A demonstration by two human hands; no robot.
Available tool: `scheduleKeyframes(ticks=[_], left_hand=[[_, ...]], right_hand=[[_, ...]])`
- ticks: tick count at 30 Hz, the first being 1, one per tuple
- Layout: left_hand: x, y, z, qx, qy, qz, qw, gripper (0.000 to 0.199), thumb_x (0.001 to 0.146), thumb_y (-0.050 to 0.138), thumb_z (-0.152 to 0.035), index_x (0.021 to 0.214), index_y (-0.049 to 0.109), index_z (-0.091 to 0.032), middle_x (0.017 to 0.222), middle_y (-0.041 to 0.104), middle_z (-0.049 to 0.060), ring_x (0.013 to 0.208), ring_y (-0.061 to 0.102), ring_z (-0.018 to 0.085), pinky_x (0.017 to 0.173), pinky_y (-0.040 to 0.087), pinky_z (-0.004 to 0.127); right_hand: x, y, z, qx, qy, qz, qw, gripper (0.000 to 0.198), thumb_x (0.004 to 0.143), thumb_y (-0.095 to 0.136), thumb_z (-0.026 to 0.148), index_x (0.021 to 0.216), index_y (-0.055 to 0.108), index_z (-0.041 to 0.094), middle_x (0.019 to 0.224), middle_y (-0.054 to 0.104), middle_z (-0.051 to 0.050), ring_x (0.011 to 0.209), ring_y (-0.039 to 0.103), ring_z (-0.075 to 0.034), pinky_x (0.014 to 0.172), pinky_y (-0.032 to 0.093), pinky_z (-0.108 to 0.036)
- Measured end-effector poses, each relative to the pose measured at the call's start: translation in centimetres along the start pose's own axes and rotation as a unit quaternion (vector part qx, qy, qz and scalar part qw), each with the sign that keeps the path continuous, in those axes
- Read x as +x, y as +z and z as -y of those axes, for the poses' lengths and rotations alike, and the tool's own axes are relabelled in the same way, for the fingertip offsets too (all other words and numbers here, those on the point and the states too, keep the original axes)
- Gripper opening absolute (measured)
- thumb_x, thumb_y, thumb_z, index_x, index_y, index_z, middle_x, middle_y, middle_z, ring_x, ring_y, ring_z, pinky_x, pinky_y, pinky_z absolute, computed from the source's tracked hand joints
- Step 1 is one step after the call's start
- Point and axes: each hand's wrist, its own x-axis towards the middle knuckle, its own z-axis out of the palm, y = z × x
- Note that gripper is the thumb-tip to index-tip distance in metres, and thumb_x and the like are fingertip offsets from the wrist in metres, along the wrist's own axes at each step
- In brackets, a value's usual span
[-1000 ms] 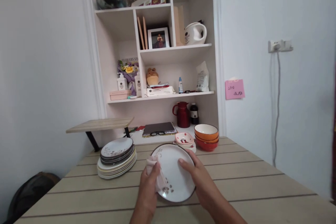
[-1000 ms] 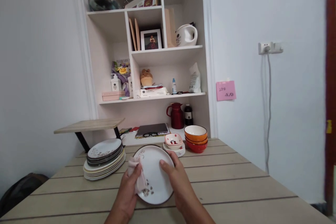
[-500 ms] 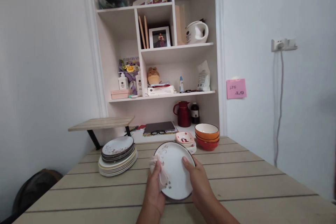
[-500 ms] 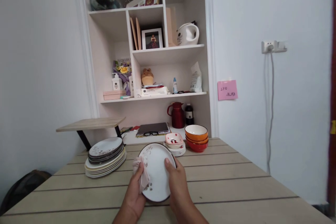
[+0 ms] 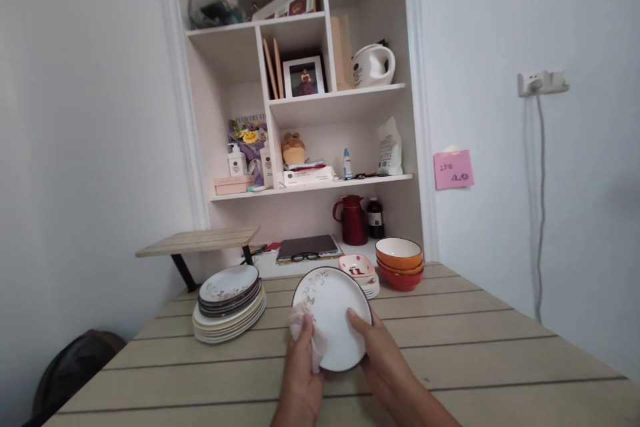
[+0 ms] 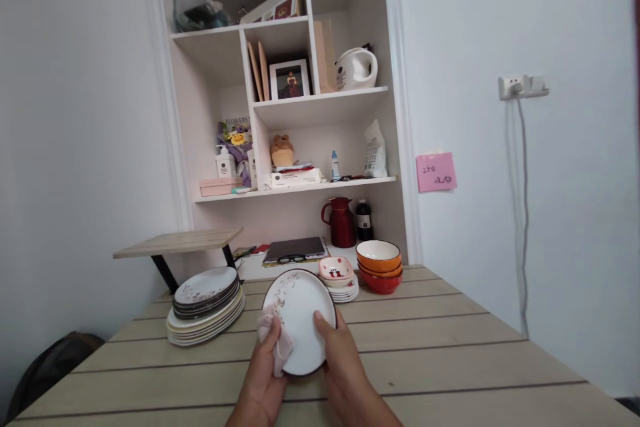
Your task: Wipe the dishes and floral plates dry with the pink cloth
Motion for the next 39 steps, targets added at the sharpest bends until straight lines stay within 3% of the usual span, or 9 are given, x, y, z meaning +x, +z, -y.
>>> scheduleKeyframes(ticks=[3, 8, 15, 20, 25, 32, 39], left_hand=[[0.2, -0.4, -1.3, 0.043, 0.057, 0.0, 0.997, 0.057, 0.063, 0.084, -0.041, 0.111, 0.066, -0.016, 0.101, 0.074, 0.012, 0.093, 0.07, 0.027, 0.078, 0.056, 0.034], [-0.1, -0.6, -2.0, 0.103, 0.086, 0.029, 0.991, 0.054, 0.059, 0.087, -0.042, 0.101, 0.069, -0.012, 0.093, 0.074, 0.013, 0.085, 0.07, 0.026, 0.075, 0.055, 0.032], [-0.4, -0.7, -2.2, 0.097, 0.083, 0.044, 0.991, 0.054, 0.06, 0.086, -0.042, 0.1, 0.069, -0.01, 0.088, 0.074, 0.012, 0.082, 0.07, 0.025, 0.075, 0.054, 0.031], [-0.4, -0.8, -2.0, 0.115, 0.083, 0.052, 0.989, 0.054, 0.063, 0.084, -0.043, 0.102, 0.069, -0.01, 0.088, 0.074, 0.013, 0.085, 0.07, 0.026, 0.079, 0.054, 0.034], [-0.6, -0.8, -2.0, 0.122, 0.073, 0.043, 0.989, 0.056, 0.06, 0.086, -0.044, 0.102, 0.069, -0.01, 0.087, 0.074, 0.013, 0.087, 0.07, 0.027, 0.078, 0.054, 0.034], [0.0, -0.8, -0.9, 0.065, 0.002, 0.031, 0.997, 0.058, 0.066, 0.081, -0.045, 0.11, 0.066, -0.011, 0.095, 0.074, 0.015, 0.086, 0.071, 0.03, 0.077, 0.056, 0.039], [-0.4, 0.6, 0.7, 0.005, -0.075, 0.017, 0.997, 0.053, 0.075, 0.074, -0.04, 0.121, 0.061, -0.018, 0.105, 0.073, 0.011, 0.093, 0.07, 0.027, 0.08, 0.055, 0.037]], right_hand=[[-0.2, -0.2, 1.1, -0.047, 0.005, 0.022, 0.999, 0.074, 0.061, 0.077, 0.032, 0.129, 0.052, 0.017, 0.094, 0.077, -0.009, 0.077, 0.07, -0.026, 0.066, 0.054, -0.035], [-0.6, -0.5, 2.7, -0.094, -0.033, 0.02, 0.995, 0.057, 0.067, 0.073, 0.034, 0.12, 0.056, 0.022, 0.099, 0.075, -0.006, 0.08, 0.07, -0.025, 0.068, 0.053, -0.034], [-1.5, -0.2, 3.3, -0.136, 0.003, 0.083, 0.987, 0.061, 0.068, 0.073, 0.035, 0.125, 0.055, 0.023, 0.1, 0.075, -0.007, 0.084, 0.07, -0.027, 0.075, 0.053, -0.038], [-1.5, -0.3, 3.8, -0.189, -0.014, 0.057, 0.98, 0.057, 0.067, 0.074, 0.037, 0.12, 0.06, 0.022, 0.1, 0.076, -0.007, 0.084, 0.069, -0.027, 0.074, 0.053, -0.038], [-1.0, -0.5, 3.2, -0.176, -0.003, 0.054, 0.983, 0.057, 0.067, 0.073, 0.036, 0.12, 0.06, 0.018, 0.091, 0.077, -0.006, 0.081, 0.07, -0.027, 0.076, 0.053, -0.038], [-0.3, -0.4, 1.7, -0.1, -0.027, -0.034, 0.994, 0.07, 0.06, 0.079, 0.037, 0.122, 0.058, 0.015, 0.082, 0.077, -0.007, 0.069, 0.071, -0.027, 0.062, 0.054, -0.035], [0.2, -0.5, 0.5, -0.002, -0.062, -0.132, 0.989, 0.084, 0.059, 0.08, 0.038, 0.134, 0.048, 0.02, 0.096, 0.076, -0.006, 0.082, 0.071, -0.026, 0.071, 0.057, -0.036]])
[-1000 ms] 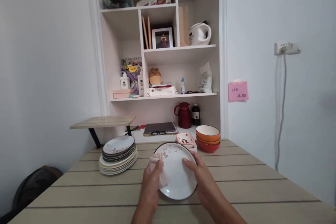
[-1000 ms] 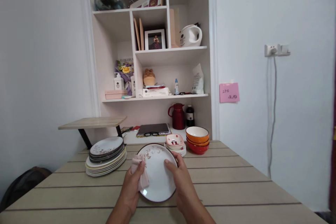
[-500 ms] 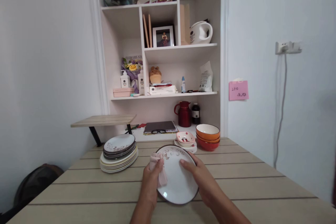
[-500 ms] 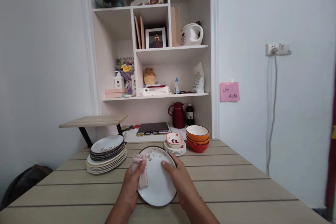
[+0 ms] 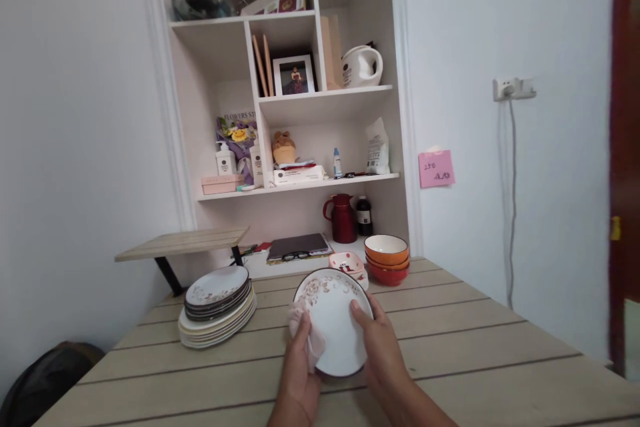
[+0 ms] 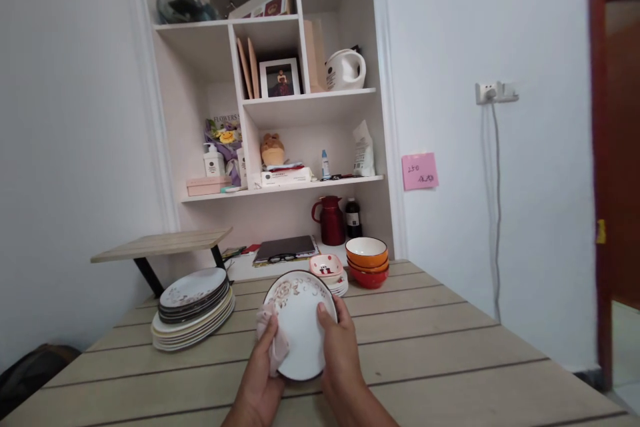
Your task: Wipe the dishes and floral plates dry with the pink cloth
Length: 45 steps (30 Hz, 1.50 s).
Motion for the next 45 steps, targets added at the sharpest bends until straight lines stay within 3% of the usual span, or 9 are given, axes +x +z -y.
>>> scheduleKeyframes(ticks=[4, 9, 14, 19, 24, 28, 32, 38, 45], left_hand=[[-0.4, 0.2, 0.2, 0.011, -0.005, -0.03, 0.999, 0.051, 0.077, 0.074, -0.037, 0.123, 0.06, -0.021, 0.101, 0.074, 0.009, 0.096, 0.07, 0.026, 0.081, 0.055, 0.036], [-0.9, 0.4, -0.5, 0.002, 0.085, -0.033, 0.996, 0.052, 0.076, 0.076, -0.032, 0.124, 0.059, -0.023, 0.11, 0.072, 0.009, 0.1, 0.069, 0.025, 0.084, 0.054, 0.033], [-0.9, 0.2, -0.8, -0.047, 0.032, 0.009, 0.998, 0.05, 0.078, 0.073, -0.038, 0.123, 0.061, -0.019, 0.111, 0.072, 0.011, 0.099, 0.069, 0.026, 0.086, 0.055, 0.036], [-1.0, -0.2, -1.5, -0.103, 0.03, -0.007, 0.994, 0.043, 0.082, 0.07, -0.031, 0.121, 0.062, -0.017, 0.107, 0.073, 0.011, 0.092, 0.071, 0.024, 0.085, 0.056, 0.035], [-0.9, -0.5, -2.5, -0.137, 0.055, -0.023, 0.989, 0.04, 0.084, 0.067, -0.021, 0.123, 0.061, -0.017, 0.102, 0.074, 0.009, 0.088, 0.072, 0.02, 0.084, 0.056, 0.031], [-0.7, -0.9, -2.4, -0.093, 0.048, -0.02, 0.994, 0.042, 0.081, 0.07, -0.025, 0.122, 0.061, -0.017, 0.103, 0.074, 0.01, 0.092, 0.071, 0.023, 0.083, 0.056, 0.033], [-1.0, -1.0, -2.0, -0.001, 0.06, 0.0, 0.998, 0.052, 0.073, 0.078, -0.034, 0.12, 0.062, -0.018, 0.106, 0.073, 0.012, 0.097, 0.07, 0.027, 0.085, 0.055, 0.037], [-1.6, -0.5, -1.5, 0.084, 0.095, 0.059, 0.99, 0.054, 0.066, 0.083, -0.037, 0.112, 0.067, -0.013, 0.105, 0.073, 0.014, 0.097, 0.069, 0.028, 0.089, 0.052, 0.035], [-1.4, -0.7, -1.5, 0.094, 0.112, 0.059, 0.987, 0.053, 0.068, 0.082, -0.038, 0.111, 0.067, -0.011, 0.098, 0.074, 0.014, 0.093, 0.069, 0.027, 0.088, 0.052, 0.035]], right_hand=[[-0.2, 0.1, -0.2, 0.04, 0.001, 0.017, 0.999, 0.083, 0.061, 0.079, 0.038, 0.136, 0.046, 0.024, 0.092, 0.077, -0.003, 0.079, 0.071, -0.025, 0.071, 0.057, -0.037], [-0.2, 0.2, 0.6, 0.014, 0.059, 0.129, 0.99, 0.077, 0.065, 0.078, 0.041, 0.133, 0.048, 0.022, 0.105, 0.075, -0.008, 0.089, 0.07, -0.027, 0.078, 0.054, -0.04], [-0.9, 0.3, 1.6, -0.073, -0.08, 0.155, 0.982, 0.052, 0.076, 0.066, 0.056, 0.119, 0.061, 0.027, 0.125, 0.066, -0.005, 0.114, 0.058, -0.026, 0.094, 0.046, -0.036], [-1.6, 0.2, 3.8, 0.012, -0.161, 0.253, 0.954, 0.055, 0.085, 0.041, 0.066, 0.116, 0.062, 0.025, 0.107, 0.068, -0.009, 0.087, 0.065, -0.024, 0.08, 0.05, -0.039], [-1.0, 0.0, 5.4, 0.093, -0.122, 0.202, 0.967, 0.049, 0.085, 0.045, 0.061, 0.116, 0.06, 0.027, 0.1, 0.067, -0.006, 0.081, 0.065, -0.022, 0.072, 0.05, -0.036], [-0.2, -0.1, 5.0, 0.025, -0.039, 0.16, 0.986, 0.042, 0.078, 0.063, 0.055, 0.11, 0.062, 0.028, 0.096, 0.066, -0.002, 0.081, 0.064, -0.021, 0.068, 0.049, -0.032], [-0.6, 0.1, 5.2, -0.051, 0.015, 0.181, 0.982, 0.049, 0.076, 0.063, 0.057, 0.118, 0.059, 0.032, 0.115, 0.066, -0.003, 0.1, 0.063, -0.024, 0.073, 0.047, -0.032], [-1.5, -0.1, 6.4, -0.103, -0.015, 0.23, 0.968, 0.059, 0.068, 0.07, 0.054, 0.12, 0.062, 0.029, 0.117, 0.069, -0.005, 0.107, 0.061, -0.029, 0.089, 0.045, -0.041], [0.0, -0.8, 4.9, -0.2, 0.0, 0.197, 0.96, 0.055, 0.061, 0.077, 0.04, 0.113, 0.066, 0.024, 0.104, 0.074, -0.007, 0.094, 0.066, -0.029, 0.078, 0.05, -0.039]])
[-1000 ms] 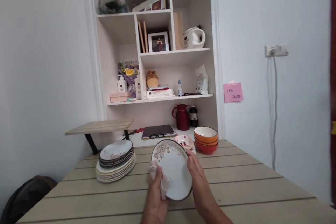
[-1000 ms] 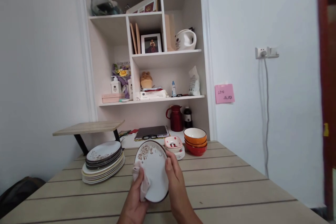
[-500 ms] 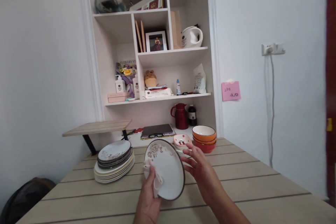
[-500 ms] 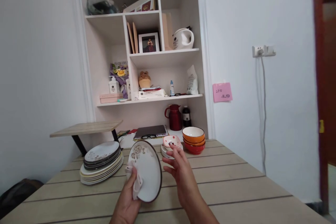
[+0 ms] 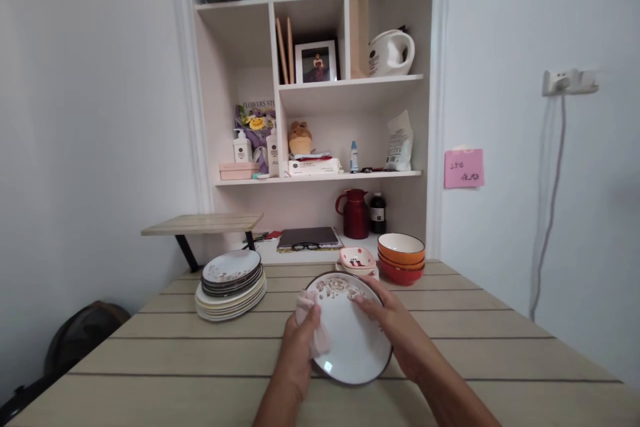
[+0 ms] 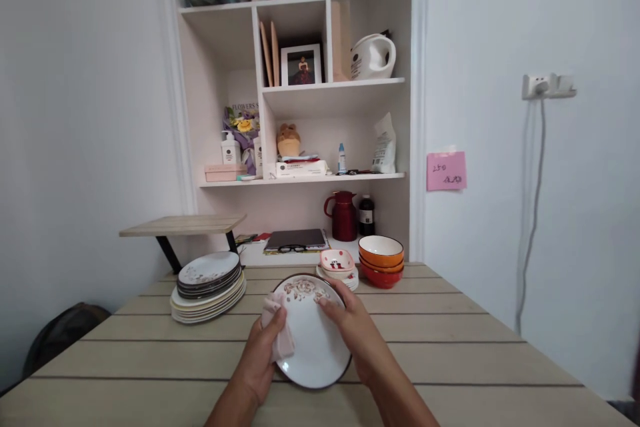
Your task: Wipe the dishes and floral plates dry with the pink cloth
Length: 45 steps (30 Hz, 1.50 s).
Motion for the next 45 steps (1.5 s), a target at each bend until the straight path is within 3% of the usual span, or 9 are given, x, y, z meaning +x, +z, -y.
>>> scheduleKeyframes(ticks=[6, 11, 16, 20, 25, 28, 32, 36, 45], left_hand=[[0.2, 0.1, 0.7, -0.057, -0.049, -0.013, 0.997, 0.057, 0.069, 0.08, -0.042, 0.116, 0.065, -0.013, 0.102, 0.073, 0.015, 0.095, 0.069, 0.03, 0.086, 0.053, 0.039], [1.0, 0.4, 2.2, -0.116, -0.086, -0.052, 0.988, 0.056, 0.072, 0.076, -0.044, 0.12, 0.062, -0.017, 0.106, 0.073, 0.013, 0.099, 0.068, 0.029, 0.085, 0.054, 0.039], [1.1, 0.8, 2.8, -0.146, -0.108, -0.041, 0.982, 0.052, 0.075, 0.074, -0.043, 0.12, 0.062, -0.018, 0.106, 0.073, 0.013, 0.101, 0.068, 0.029, 0.085, 0.054, 0.04], [1.4, 0.7, 2.6, -0.143, -0.104, -0.049, 0.983, 0.052, 0.074, 0.076, -0.042, 0.118, 0.063, -0.018, 0.105, 0.073, 0.013, 0.099, 0.068, 0.029, 0.084, 0.055, 0.039], [1.6, -0.3, 1.1, -0.115, -0.011, -0.09, 0.989, 0.057, 0.069, 0.081, -0.036, 0.12, 0.06, -0.022, 0.105, 0.073, 0.009, 0.096, 0.069, 0.025, 0.083, 0.054, 0.035], [1.3, -0.8, -0.1, -0.072, 0.01, -0.071, 0.995, 0.058, 0.064, 0.085, -0.036, 0.115, 0.064, -0.017, 0.104, 0.073, 0.012, 0.096, 0.069, 0.026, 0.084, 0.053, 0.034], [0.9, -1.0, -0.8, -0.012, 0.011, -0.047, 0.999, 0.058, 0.062, 0.086, -0.037, 0.11, 0.067, -0.011, 0.093, 0.074, 0.012, 0.091, 0.07, 0.027, 0.084, 0.052, 0.033], [1.0, -1.4, -0.8, -0.02, 0.003, -0.032, 0.999, 0.056, 0.065, 0.084, -0.037, 0.111, 0.067, -0.011, 0.092, 0.074, 0.012, 0.089, 0.07, 0.026, 0.084, 0.052, 0.034], [1.2, -0.5, 0.6, -0.109, -0.062, -0.046, 0.991, 0.06, 0.065, 0.082, -0.039, 0.117, 0.064, -0.016, 0.1, 0.074, 0.014, 0.093, 0.07, 0.03, 0.085, 0.054, 0.041]], right_hand=[[0.7, 0.5, -2.2, 0.065, 0.011, -0.065, 0.996, 0.054, 0.063, 0.076, 0.037, 0.113, 0.063, 0.02, 0.082, 0.076, -0.004, 0.07, 0.068, -0.023, 0.064, 0.051, -0.033], [1.0, 1.6, -3.5, 0.137, -0.01, -0.143, 0.98, 0.066, 0.061, 0.078, 0.038, 0.122, 0.057, 0.022, 0.088, 0.076, -0.003, 0.075, 0.069, -0.024, 0.067, 0.054, -0.034], [0.7, 2.5, -4.6, 0.202, -0.033, -0.177, 0.963, 0.073, 0.063, 0.078, 0.039, 0.129, 0.052, 0.027, 0.098, 0.075, -0.002, 0.086, 0.07, -0.025, 0.072, 0.057, -0.035], [0.7, 3.1, -5.4, 0.241, -0.025, -0.159, 0.957, 0.077, 0.065, 0.076, 0.037, 0.136, 0.046, 0.029, 0.106, 0.075, -0.002, 0.093, 0.07, -0.025, 0.079, 0.057, -0.037], [0.8, 3.3, -4.6, 0.234, 0.024, -0.055, 0.97, 0.074, 0.065, 0.078, 0.033, 0.133, 0.051, 0.023, 0.104, 0.076, -0.006, 0.089, 0.071, -0.026, 0.076, 0.057, -0.038], [0.5, 2.4, -3.1, 0.196, 0.048, 0.014, 0.979, 0.066, 0.065, 0.078, 0.032, 0.126, 0.058, 0.018, 0.1, 0.077, -0.01, 0.084, 0.072, -0.027, 0.074, 0.055, -0.038], [-0.1, 1.1, -1.7, 0.129, 0.076, 0.043, 0.988, 0.058, 0.065, 0.079, 0.037, 0.116, 0.064, 0.015, 0.09, 0.078, -0.011, 0.077, 0.072, -0.027, 0.07, 0.054, -0.037], [-0.5, 1.2, -1.5, 0.122, 0.066, 0.087, 0.986, 0.059, 0.068, 0.077, 0.038, 0.12, 0.062, 0.016, 0.096, 0.077, -0.011, 0.083, 0.071, -0.027, 0.077, 0.054, -0.039], [0.5, 2.2, -3.8, 0.151, -0.007, -0.072, 0.986, 0.056, 0.064, 0.078, 0.037, 0.114, 0.064, 0.017, 0.09, 0.077, -0.007, 0.081, 0.071, -0.027, 0.074, 0.055, -0.039]])
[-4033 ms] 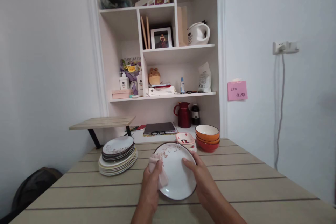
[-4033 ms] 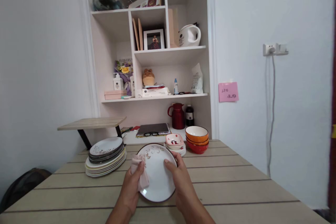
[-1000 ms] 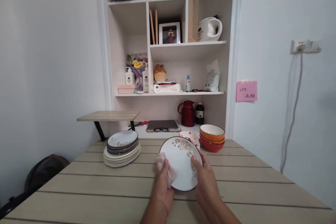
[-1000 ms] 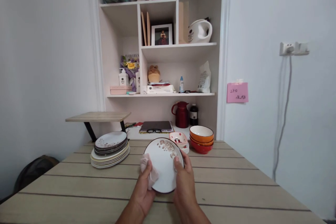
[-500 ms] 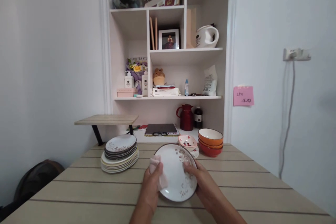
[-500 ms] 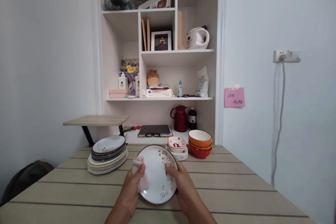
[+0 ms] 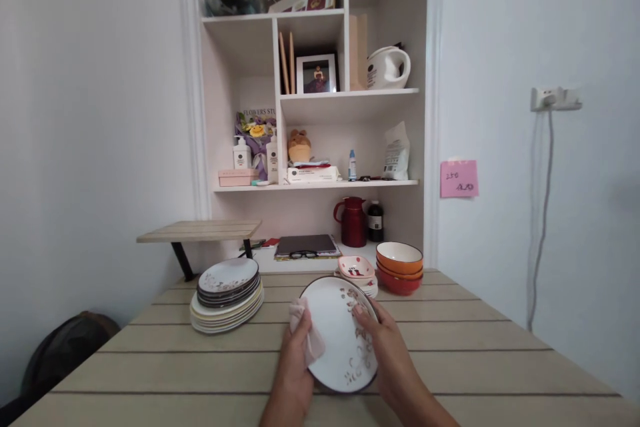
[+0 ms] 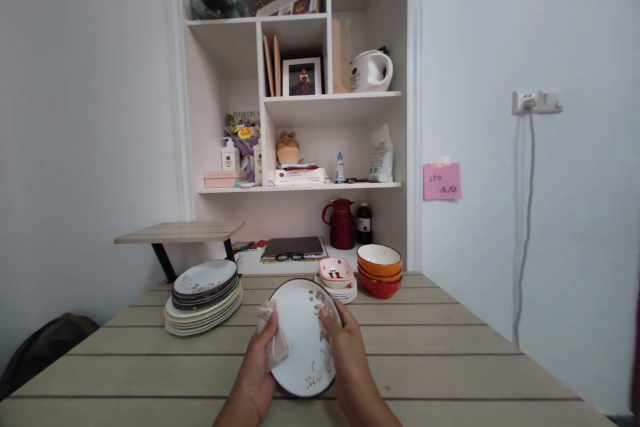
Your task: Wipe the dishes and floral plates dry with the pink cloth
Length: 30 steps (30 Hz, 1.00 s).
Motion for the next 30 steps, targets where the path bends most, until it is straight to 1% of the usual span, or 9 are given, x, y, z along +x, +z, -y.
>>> scheduleKeyframes(ticks=[4, 7, 10, 14, 17, 20, 22, 25, 30], left_hand=[[0.3, 0.1, 0.7, -0.017, 0.016, -0.043, 0.999, 0.056, 0.068, 0.081, -0.036, 0.117, 0.062, -0.019, 0.109, 0.072, 0.012, 0.097, 0.069, 0.029, 0.084, 0.054, 0.039], [0.4, 0.2, 1.0, -0.033, -0.022, -0.054, 0.998, 0.05, 0.074, 0.076, -0.037, 0.116, 0.063, -0.016, 0.108, 0.072, 0.014, 0.098, 0.069, 0.03, 0.084, 0.055, 0.04], [0.2, 0.8, 1.6, -0.051, -0.048, -0.045, 0.997, 0.045, 0.078, 0.072, -0.038, 0.116, 0.063, -0.017, 0.104, 0.073, 0.013, 0.098, 0.069, 0.03, 0.084, 0.055, 0.042], [-0.3, 1.6, 2.0, -0.06, -0.036, -0.029, 0.997, 0.044, 0.078, 0.072, -0.035, 0.118, 0.062, -0.02, 0.104, 0.074, 0.011, 0.097, 0.069, 0.028, 0.085, 0.055, 0.041], [-0.2, 1.4, 1.6, -0.046, -0.024, -0.045, 0.998, 0.044, 0.078, 0.073, -0.034, 0.117, 0.062, -0.019, 0.099, 0.074, 0.011, 0.094, 0.07, 0.028, 0.083, 0.056, 0.039], [0.1, 0.8, 0.4, -0.022, 0.023, -0.056, 0.998, 0.05, 0.074, 0.077, -0.035, 0.119, 0.061, -0.021, 0.097, 0.074, 0.009, 0.091, 0.071, 0.026, 0.08, 0.056, 0.037], [0.2, 0.3, -0.5, -0.005, 0.064, -0.05, 0.997, 0.056, 0.068, 0.082, -0.036, 0.118, 0.061, -0.02, 0.097, 0.074, 0.009, 0.09, 0.071, 0.025, 0.079, 0.056, 0.035], [0.1, -0.1, -1.5, 0.044, 0.106, -0.033, 0.993, 0.063, 0.059, 0.087, -0.038, 0.114, 0.064, -0.016, 0.094, 0.074, 0.01, 0.088, 0.07, 0.025, 0.079, 0.055, 0.033], [-0.3, -0.2, -1.9, 0.11, 0.13, 0.001, 0.985, 0.062, 0.059, 0.087, -0.04, 0.111, 0.066, -0.013, 0.094, 0.073, 0.01, 0.086, 0.069, 0.024, 0.077, 0.053, 0.03]], right_hand=[[0.4, -0.1, -1.0, 0.005, -0.015, -0.037, 0.999, 0.055, 0.061, 0.079, 0.039, 0.109, 0.066, 0.017, 0.086, 0.077, -0.007, 0.078, 0.071, -0.027, 0.07, 0.056, -0.037], [0.1, 0.3, -1.4, 0.019, -0.025, -0.069, 0.997, 0.061, 0.061, 0.079, 0.04, 0.115, 0.063, 0.018, 0.09, 0.077, -0.006, 0.079, 0.071, -0.026, 0.07, 0.056, -0.036], [-0.3, 0.8, -1.5, 0.036, -0.035, -0.101, 0.994, 0.069, 0.063, 0.078, 0.042, 0.125, 0.056, 0.02, 0.096, 0.077, -0.006, 0.082, 0.071, -0.025, 0.07, 0.057, -0.035], [-0.7, 1.0, -1.6, 0.046, -0.041, -0.097, 0.993, 0.068, 0.069, 0.073, 0.045, 0.13, 0.051, 0.024, 0.106, 0.074, -0.005, 0.087, 0.07, -0.024, 0.072, 0.057, -0.033], [-0.9, 1.1, -1.2, 0.053, -0.016, -0.06, 0.997, 0.072, 0.071, 0.073, 0.043, 0.135, 0.045, 0.028, 0.115, 0.072, -0.005, 0.093, 0.069, -0.023, 0.076, 0.056, -0.033], [-1.1, 1.2, -0.2, 0.035, 0.001, 0.022, 0.999, 0.071, 0.07, 0.075, 0.037, 0.134, 0.047, 0.028, 0.12, 0.069, -0.005, 0.097, 0.068, -0.024, 0.078, 0.054, -0.033], [-1.1, 1.0, 0.6, 0.003, 0.021, 0.068, 0.997, 0.068, 0.069, 0.076, 0.035, 0.131, 0.05, 0.026, 0.117, 0.071, -0.006, 0.095, 0.069, -0.024, 0.075, 0.054, -0.032], [-1.1, 0.5, 1.6, -0.045, 0.049, 0.099, 0.993, 0.063, 0.072, 0.074, 0.037, 0.129, 0.053, 0.021, 0.108, 0.074, -0.009, 0.088, 0.07, -0.026, 0.069, 0.053, -0.033], [-1.3, -0.5, 3.0, -0.087, 0.08, 0.151, 0.981, 0.055, 0.073, 0.073, 0.038, 0.119, 0.061, 0.012, 0.098, 0.076, -0.013, 0.086, 0.07, -0.028, 0.075, 0.053, -0.039]])
